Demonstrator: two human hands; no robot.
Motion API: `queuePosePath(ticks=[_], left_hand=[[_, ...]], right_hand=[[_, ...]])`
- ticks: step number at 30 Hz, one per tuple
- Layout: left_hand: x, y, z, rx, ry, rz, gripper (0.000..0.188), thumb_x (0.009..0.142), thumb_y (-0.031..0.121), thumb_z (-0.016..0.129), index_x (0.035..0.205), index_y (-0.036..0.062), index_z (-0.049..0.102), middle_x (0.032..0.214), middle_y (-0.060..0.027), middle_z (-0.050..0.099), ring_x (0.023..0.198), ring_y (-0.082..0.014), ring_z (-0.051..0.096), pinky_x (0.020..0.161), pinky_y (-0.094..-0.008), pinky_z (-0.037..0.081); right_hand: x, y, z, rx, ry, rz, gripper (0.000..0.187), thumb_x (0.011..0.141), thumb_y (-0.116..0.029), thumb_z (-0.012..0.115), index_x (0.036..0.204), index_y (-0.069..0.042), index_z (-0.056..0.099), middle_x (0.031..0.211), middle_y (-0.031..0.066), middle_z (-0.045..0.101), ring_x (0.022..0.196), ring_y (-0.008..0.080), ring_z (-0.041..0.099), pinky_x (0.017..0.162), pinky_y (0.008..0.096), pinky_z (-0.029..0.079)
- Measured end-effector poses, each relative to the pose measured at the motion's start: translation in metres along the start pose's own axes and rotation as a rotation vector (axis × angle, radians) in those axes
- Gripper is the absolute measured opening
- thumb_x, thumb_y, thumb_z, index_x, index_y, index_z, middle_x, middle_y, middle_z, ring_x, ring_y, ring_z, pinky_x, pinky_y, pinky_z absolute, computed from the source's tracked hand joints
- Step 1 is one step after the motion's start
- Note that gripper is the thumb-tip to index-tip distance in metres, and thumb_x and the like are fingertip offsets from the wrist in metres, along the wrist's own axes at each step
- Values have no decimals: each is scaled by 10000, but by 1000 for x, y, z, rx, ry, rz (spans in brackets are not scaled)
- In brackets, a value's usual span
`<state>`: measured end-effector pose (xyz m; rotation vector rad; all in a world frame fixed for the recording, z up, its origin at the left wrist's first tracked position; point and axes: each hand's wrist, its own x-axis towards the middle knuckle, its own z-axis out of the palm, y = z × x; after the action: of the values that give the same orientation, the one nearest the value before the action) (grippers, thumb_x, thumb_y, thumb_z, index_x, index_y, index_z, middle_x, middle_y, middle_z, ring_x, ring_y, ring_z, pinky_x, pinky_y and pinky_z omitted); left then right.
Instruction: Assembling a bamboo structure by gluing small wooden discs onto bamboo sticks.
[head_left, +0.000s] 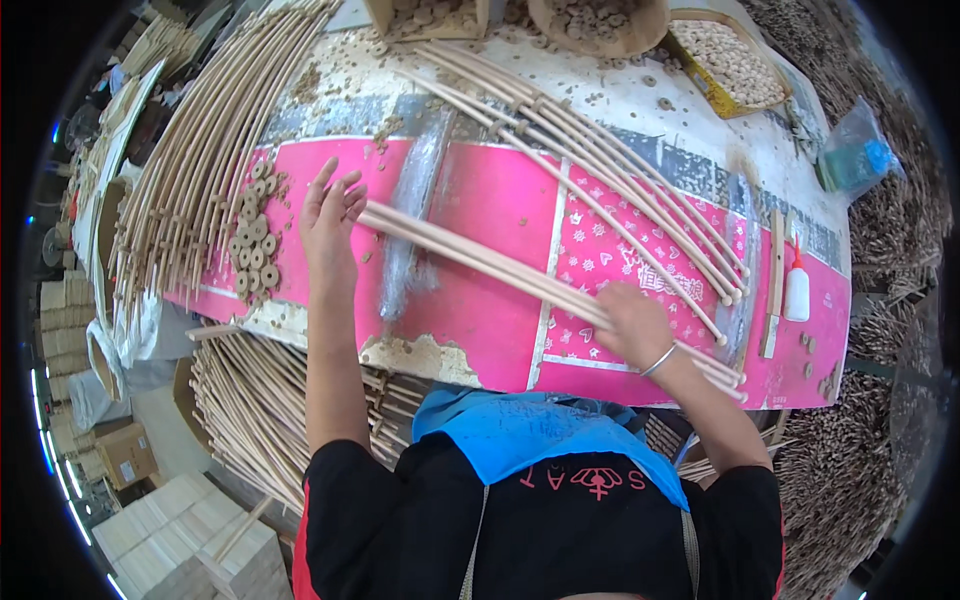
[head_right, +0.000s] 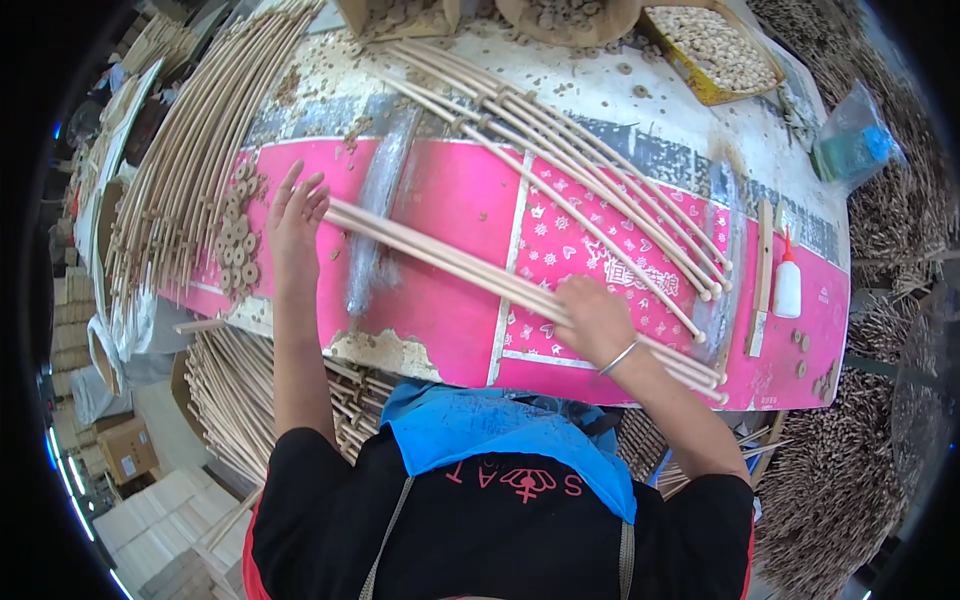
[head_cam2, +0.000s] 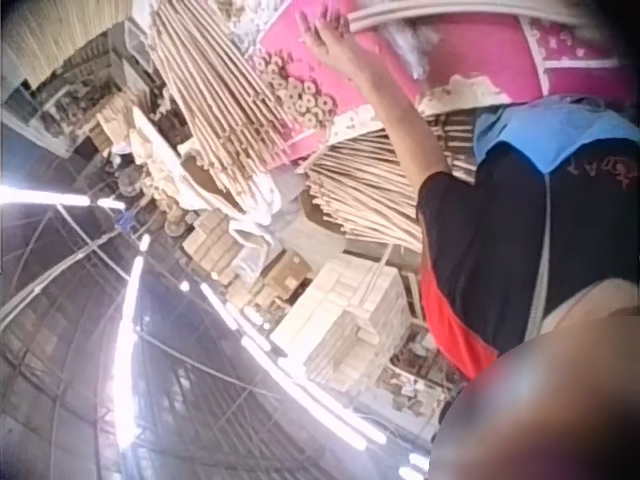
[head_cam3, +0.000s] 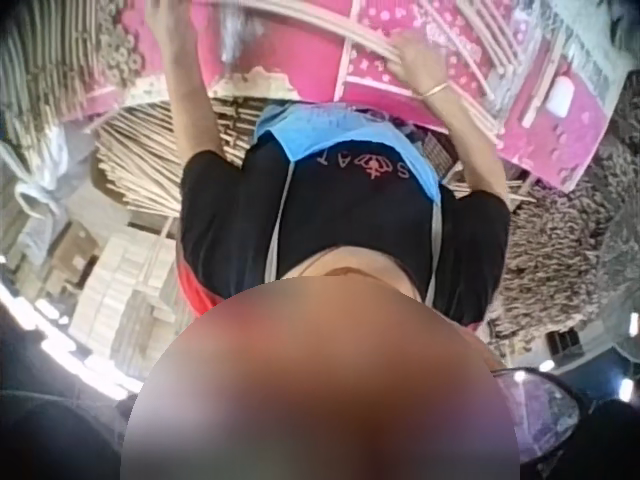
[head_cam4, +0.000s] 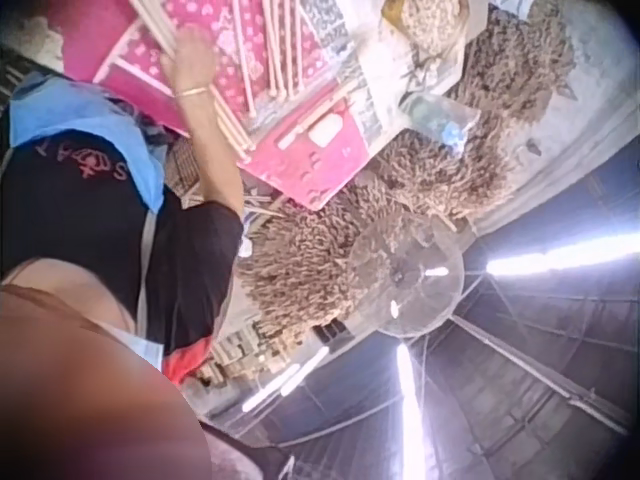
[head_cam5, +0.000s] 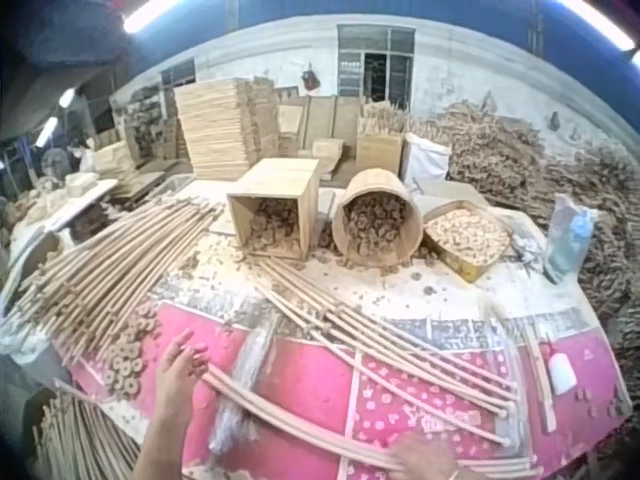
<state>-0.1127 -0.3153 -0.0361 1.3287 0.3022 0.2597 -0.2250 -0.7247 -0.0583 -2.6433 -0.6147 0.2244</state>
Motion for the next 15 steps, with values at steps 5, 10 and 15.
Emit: queuePosePath(ticks=[5,10,15], left_hand=[[-19,28,21,126,46,221,338,1057,145,538,1373,42,600,1083,-51,691,923,-98,633,823,-253,511],[0,47,80,186,100,642,226,1058,75,523,1216,53,683,888,19,622,797,-43,527,717,-219,438],[75,-32,218,289,-589,458,287,980,35,620,1261,54,673,1073,-51,702,981,-136,648,864,-274,506]], right_hand=[[-9,5,-23,242,-45,85,290,829,-208,732,1015,-37,591,824,164,656,730,358,667,696,463,539],[-71,4,-78,1089,-40,474,207,986,-161,662,1091,-4,578,796,44,642,711,111,649,622,270,531],[-142,19,-68,1344,349,710,249,1002,-176,628,1167,-12,540,783,69,629,643,148,621,581,274,514]])
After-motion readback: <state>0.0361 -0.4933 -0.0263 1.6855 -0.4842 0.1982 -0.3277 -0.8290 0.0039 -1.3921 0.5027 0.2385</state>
